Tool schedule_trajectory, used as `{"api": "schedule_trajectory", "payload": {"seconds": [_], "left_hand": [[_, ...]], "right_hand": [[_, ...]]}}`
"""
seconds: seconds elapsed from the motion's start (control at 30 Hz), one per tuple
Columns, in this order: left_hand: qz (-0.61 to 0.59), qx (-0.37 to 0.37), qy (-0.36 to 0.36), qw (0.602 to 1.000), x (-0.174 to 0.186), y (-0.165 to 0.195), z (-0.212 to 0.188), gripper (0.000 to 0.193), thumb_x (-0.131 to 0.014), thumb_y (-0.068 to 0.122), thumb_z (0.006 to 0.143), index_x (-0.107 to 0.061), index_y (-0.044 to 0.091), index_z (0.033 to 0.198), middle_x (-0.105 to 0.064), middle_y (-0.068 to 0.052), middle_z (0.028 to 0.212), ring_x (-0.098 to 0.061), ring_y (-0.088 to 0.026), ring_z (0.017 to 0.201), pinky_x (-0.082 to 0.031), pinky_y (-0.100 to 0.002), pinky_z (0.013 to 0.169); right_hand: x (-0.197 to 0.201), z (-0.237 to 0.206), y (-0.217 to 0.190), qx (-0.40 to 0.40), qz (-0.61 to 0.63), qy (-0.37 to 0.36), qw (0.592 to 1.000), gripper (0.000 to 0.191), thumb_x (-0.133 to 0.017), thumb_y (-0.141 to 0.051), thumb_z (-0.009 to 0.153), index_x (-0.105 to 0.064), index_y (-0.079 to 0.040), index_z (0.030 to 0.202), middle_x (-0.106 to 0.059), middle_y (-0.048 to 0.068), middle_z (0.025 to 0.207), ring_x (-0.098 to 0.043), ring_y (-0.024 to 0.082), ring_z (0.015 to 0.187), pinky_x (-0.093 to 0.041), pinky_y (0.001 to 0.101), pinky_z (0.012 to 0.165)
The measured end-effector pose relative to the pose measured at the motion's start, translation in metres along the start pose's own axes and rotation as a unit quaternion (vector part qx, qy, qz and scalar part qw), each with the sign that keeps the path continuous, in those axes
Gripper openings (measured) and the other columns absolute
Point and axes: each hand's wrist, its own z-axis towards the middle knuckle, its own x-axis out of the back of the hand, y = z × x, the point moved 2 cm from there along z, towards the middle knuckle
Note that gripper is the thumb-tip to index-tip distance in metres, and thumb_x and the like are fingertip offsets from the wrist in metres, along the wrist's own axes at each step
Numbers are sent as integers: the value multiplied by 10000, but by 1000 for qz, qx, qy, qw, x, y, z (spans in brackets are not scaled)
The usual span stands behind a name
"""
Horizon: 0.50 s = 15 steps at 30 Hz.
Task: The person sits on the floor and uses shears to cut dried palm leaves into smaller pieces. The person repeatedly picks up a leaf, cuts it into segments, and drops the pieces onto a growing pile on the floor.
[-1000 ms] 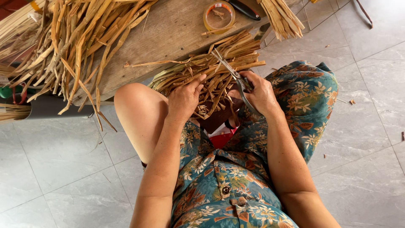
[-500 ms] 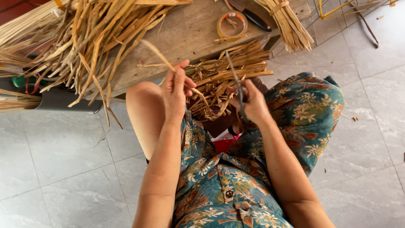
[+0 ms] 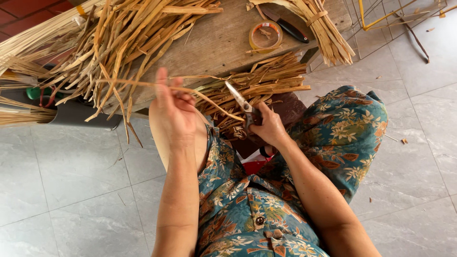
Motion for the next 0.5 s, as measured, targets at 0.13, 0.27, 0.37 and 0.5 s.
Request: {"api": "schedule_trajectory", "payload": {"seconds": [0.13, 0.27, 0.37, 0.5], "left_hand": [[315, 183, -183, 913, -18, -38, -26, 451, -648, 298, 1003, -581, 120, 1411, -695, -9, 1121, -622, -74, 853, -582, -219, 705], [280, 235, -185, 912, -31, -59, -42, 207, -669, 278, 975, -727, 115, 1090, -752, 7, 997, -692, -91, 833, -612, -240, 746], [310, 188, -105, 926, -32, -38, -25, 210, -634, 295, 1023, -742, 116, 1008, -746, -1, 908, -692, -79, 823, -611, -224, 778], [227, -40, -104, 967, -43, 20, 56, 250, -609, 277, 1074, -699, 53, 1007, -709, -59, 865, -659, -114, 724, -497, -219, 593]], "right_hand": [[7, -5, -4, 17, 53, 35, 998, 469, -780, 7, 761, -556, -53, 1169, -734, 97, 1014, -717, 190, 967, -579, 351, 835], [10, -9, -7, -7, 38, 57, 998, 404, -769, 43, 780, -537, -50, 1097, -725, 123, 1020, -717, 216, 964, -594, 320, 767], [19, -8, -9, 5, 146, 109, 983, 280, -666, 79, 833, -515, -56, 1025, -739, 106, 1113, -736, 205, 1007, -614, 289, 730], [40, -10, -7, -13, 323, 173, 930, 214, -616, 58, 929, -456, -51, 1018, -743, 146, 1104, -761, 208, 812, -595, 275, 574]]}}
